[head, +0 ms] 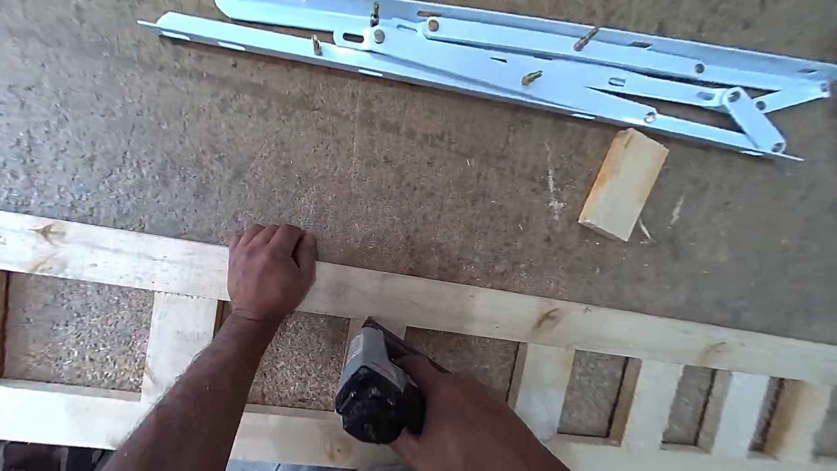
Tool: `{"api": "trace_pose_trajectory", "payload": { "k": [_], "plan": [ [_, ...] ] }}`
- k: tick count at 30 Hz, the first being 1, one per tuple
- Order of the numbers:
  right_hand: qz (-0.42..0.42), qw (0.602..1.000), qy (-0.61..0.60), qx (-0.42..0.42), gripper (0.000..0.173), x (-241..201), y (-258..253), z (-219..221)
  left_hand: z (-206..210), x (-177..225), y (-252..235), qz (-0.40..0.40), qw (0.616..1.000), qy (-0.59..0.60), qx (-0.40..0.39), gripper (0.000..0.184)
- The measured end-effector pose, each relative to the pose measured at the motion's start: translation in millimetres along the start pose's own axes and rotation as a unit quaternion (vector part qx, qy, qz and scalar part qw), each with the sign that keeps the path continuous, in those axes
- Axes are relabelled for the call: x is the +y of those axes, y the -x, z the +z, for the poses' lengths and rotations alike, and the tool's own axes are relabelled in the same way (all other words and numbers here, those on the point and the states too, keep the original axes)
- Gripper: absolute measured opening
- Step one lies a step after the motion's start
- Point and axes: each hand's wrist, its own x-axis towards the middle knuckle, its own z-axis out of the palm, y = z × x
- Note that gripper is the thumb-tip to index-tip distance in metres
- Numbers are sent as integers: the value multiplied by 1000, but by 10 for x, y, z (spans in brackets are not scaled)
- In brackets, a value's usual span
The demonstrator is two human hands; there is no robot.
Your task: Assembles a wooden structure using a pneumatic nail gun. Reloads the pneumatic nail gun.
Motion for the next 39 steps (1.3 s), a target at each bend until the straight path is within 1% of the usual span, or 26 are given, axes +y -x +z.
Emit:
{"api": "trace_pose_trajectory", "payload": {
  "k": [2,5,11,15,18,22,25,28,31,34,37,39],
  "plan": [
    [10,1000,-3,-7,73,10,-24,5,12,-6,-4,0,1000,4,4,37],
    [4,1000,0,-20,75,26,-31,-6,13,-22,-4,3,1000,-1,3,38],
    [8,999,0,-44,69,-84,-59,-53,13,-1,8,1,1000,-7,13,38],
    [29,996,-4,-81,65,-61,-73,-118,33,-1,0,2,1000,-5,26,38],
    [30,996,-11,-79,69,-34,-51,-85,34,3,5,-4,1000,-3,30,37],
    [37,995,-12,-88,63,33,-57,-91,44,-10,10,-8,999,-2,35,35],
    [35,996,-23,-83,68,84,-46,-85,43,-13,16,-8,999,-3,40,35],
    [44,996,-24,-79,63,140,-23,-81,38,-10,14,-10,999,-1,39,35],
    [49,995,-24,-83,65,185,-4,-88,39,-11,21,-13,999,0,39,34],
    [58,995,-25,-81,62,225,19,-93,39,-6,21,-15,999,0,39,34],
    [59,995,-39,-67,65,301,51,-85,31,-11,19,-13,999,5,36,33],
    [61,996,-36,-61,62,346,63,-85,34,-12,20,-12,999,5,39,33]
  ]
}}
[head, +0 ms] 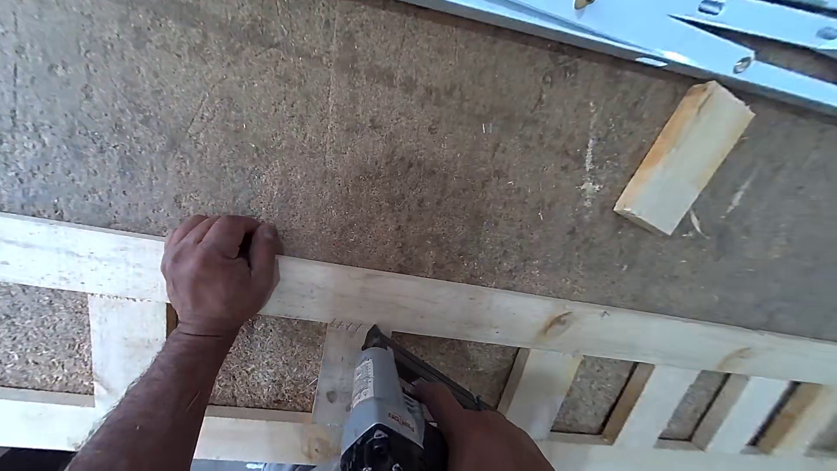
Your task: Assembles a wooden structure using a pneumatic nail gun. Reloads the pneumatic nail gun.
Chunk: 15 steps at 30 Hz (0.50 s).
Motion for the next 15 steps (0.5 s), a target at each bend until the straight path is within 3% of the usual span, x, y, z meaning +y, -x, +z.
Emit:
{"api": "trace_pose_trajectory", "payload": {
  "k": [10,15],
  "plan": [
    [5,1000,-5,-3,66,177,-9,-12,9,-22,10,-5,1000,0,12,34],
    [3,999,-5,34,67,219,32,46,4,-21,12,-13,1000,4,3,34]
  ]
}}
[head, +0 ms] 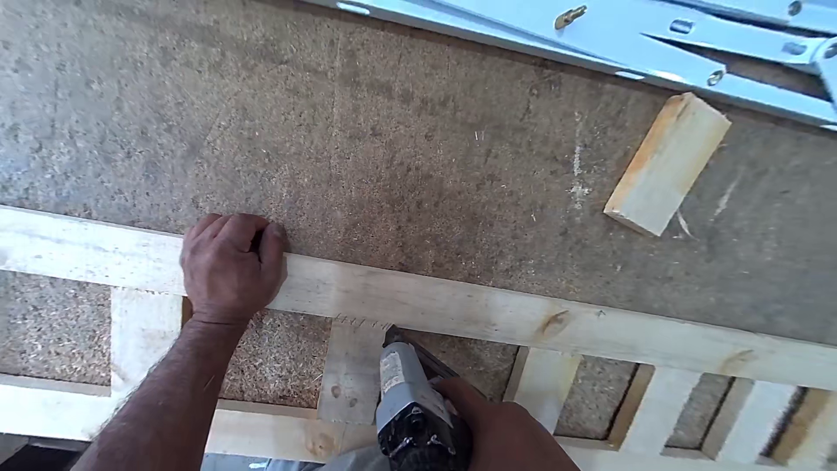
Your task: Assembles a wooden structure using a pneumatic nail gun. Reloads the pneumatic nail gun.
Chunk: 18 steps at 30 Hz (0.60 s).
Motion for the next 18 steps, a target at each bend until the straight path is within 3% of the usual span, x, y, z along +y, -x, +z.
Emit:
{"api": "trace_pose_trajectory", "payload": {
  "k": [3,8,12,16,18],
  "plan": [
    [-32,999,12,12,78,46,64,89,6,0,-7,5,1000,1,7,33],
    [-89,990,75,-74,59,28,268,632,-30,18,-37,4,1000,0,-27,34],
    [-90,986,109,-87,60,-133,189,1092,-94,-62,89,109,991,75,16,25],
    [-80,989,103,-70,66,-269,157,1262,-316,-132,789,151,977,110,-102,30],
    [-65,991,98,-71,68,-323,167,1285,-348,-201,1275,154,974,107,-125,31]
  ]
}}
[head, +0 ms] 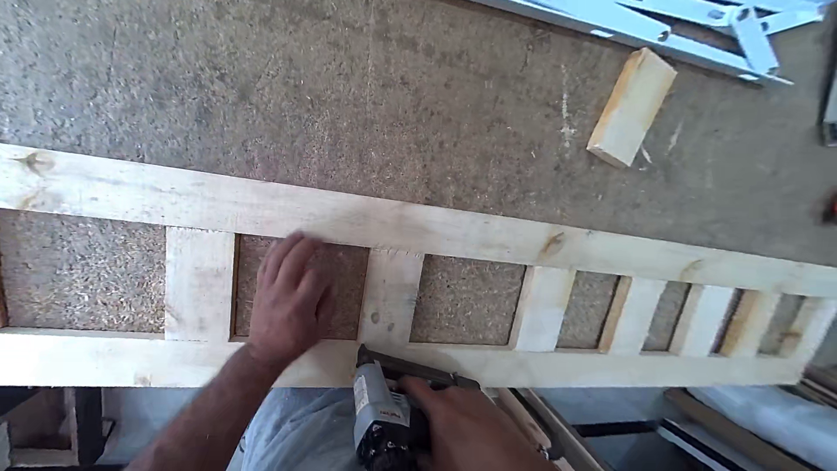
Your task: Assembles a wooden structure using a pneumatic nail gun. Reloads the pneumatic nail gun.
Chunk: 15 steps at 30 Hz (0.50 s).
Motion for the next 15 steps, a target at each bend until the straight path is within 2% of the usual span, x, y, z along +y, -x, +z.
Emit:
{"api": "trace_pose_trajectory", "payload": {
  "k": [4,7,9,15],
  "plan": [
    [29,999,-20,11,66,-15,41,36,169,33,555,-19,998,-57,33,34],
    [14,999,-47,18,70,53,26,79,183,52,537,-30,994,-100,26,38],
    [4,998,-53,24,69,102,48,80,167,61,507,-32,995,-94,9,40],
    [-2,999,-49,18,64,270,130,25,191,80,507,-37,995,-87,20,46]
  ]
}}
